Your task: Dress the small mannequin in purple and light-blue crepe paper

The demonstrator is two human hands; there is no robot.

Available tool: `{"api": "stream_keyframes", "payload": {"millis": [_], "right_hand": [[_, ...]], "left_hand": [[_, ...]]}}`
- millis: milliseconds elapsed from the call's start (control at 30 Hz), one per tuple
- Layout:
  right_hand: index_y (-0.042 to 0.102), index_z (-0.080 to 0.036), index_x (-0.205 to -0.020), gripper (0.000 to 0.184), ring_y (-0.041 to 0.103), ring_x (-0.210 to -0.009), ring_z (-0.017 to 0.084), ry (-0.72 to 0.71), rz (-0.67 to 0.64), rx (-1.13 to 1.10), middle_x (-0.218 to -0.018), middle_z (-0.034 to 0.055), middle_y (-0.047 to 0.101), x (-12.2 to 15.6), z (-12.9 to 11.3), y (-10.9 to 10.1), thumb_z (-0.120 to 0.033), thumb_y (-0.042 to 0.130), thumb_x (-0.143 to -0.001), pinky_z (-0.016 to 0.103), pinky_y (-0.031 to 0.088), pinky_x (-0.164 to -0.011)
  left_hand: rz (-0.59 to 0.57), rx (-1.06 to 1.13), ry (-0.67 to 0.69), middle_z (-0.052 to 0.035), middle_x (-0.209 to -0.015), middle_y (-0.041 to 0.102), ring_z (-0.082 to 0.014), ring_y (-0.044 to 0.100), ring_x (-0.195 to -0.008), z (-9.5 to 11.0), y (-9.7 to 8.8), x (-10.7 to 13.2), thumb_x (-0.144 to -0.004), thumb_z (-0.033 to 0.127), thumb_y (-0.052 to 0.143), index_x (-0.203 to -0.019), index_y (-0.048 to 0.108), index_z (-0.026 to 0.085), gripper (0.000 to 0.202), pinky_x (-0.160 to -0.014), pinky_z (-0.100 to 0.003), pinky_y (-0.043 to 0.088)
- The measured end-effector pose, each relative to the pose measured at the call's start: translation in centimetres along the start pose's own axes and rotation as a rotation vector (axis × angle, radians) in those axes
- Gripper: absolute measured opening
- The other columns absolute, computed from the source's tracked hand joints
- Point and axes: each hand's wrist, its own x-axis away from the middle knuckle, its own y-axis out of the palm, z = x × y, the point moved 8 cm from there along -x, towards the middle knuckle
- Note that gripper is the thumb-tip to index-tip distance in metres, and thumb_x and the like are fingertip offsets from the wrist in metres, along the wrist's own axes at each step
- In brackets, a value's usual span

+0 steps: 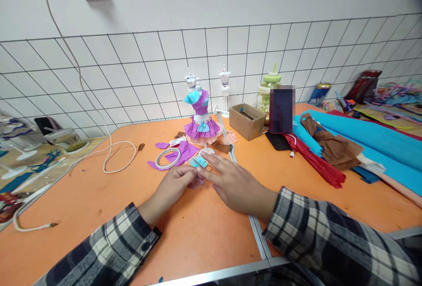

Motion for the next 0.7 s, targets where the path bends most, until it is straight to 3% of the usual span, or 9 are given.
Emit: {"api": "stream_keyframes", "payload": {"millis": [200,467,567,700], "right_hand": [[0.030,-0.024,-0.155,0.068,0.030,-0.146,0.028,0.105,-0.074,-0.231,-0.164,0.0107,0.019,0.2,0.9,1.2,-0.016,0.051,-0.091,0.047,0.036,-0.115],[0.014,-0.019,-0.159,0.079,0.019,-0.151,0.023,0.112,-0.116,-0.413,-0.165,0.0089,0.014,0.1,0.6,2.0,-0.018,0.051,-0.089,0.045,0.027,-0.121],[0.012,-0.020,-0.159,0.080,0.020,-0.151,0.023,0.105,-0.117,-0.403,-0.165,0.0088,0.015,0.2,0.6,2.1,-0.018,0.051,-0.089,0.046,0.027,-0.121],[0.018,-0.021,-0.158,0.077,0.023,-0.149,0.027,0.095,-0.091,-0.273,-0.165,0.0103,0.014,0.1,0.9,1.7,-0.015,0.051,-0.089,0.048,0.030,-0.119]], "left_hand": [[0.027,0.035,0.015,-0.0045,-0.073,0.071,-0.0137,0.060,-0.062,0.3,-0.3,0.1,-0.082,0.037,0.056,-0.077,0.072,0.014,0.029,-0.061,-0.025,0.047],[0.057,0.118,0.051,-0.0025,-0.072,0.066,-0.0142,0.059,-0.068,0.4,-0.7,0.1,-0.084,0.033,0.057,-0.073,0.069,0.015,0.024,-0.069,-0.027,0.048],[0.047,0.181,0.089,-0.0018,-0.070,0.062,-0.0140,0.056,-0.069,0.6,-0.5,0.3,-0.085,0.032,0.058,-0.070,0.068,0.015,0.024,-0.069,-0.026,0.046],[0.021,0.294,0.095,-0.0050,-0.079,0.066,-0.0177,0.060,-0.077,0.6,-0.3,0.6,-0.087,0.037,0.060,-0.085,0.071,0.015,0.025,-0.073,-0.029,0.048]]}}
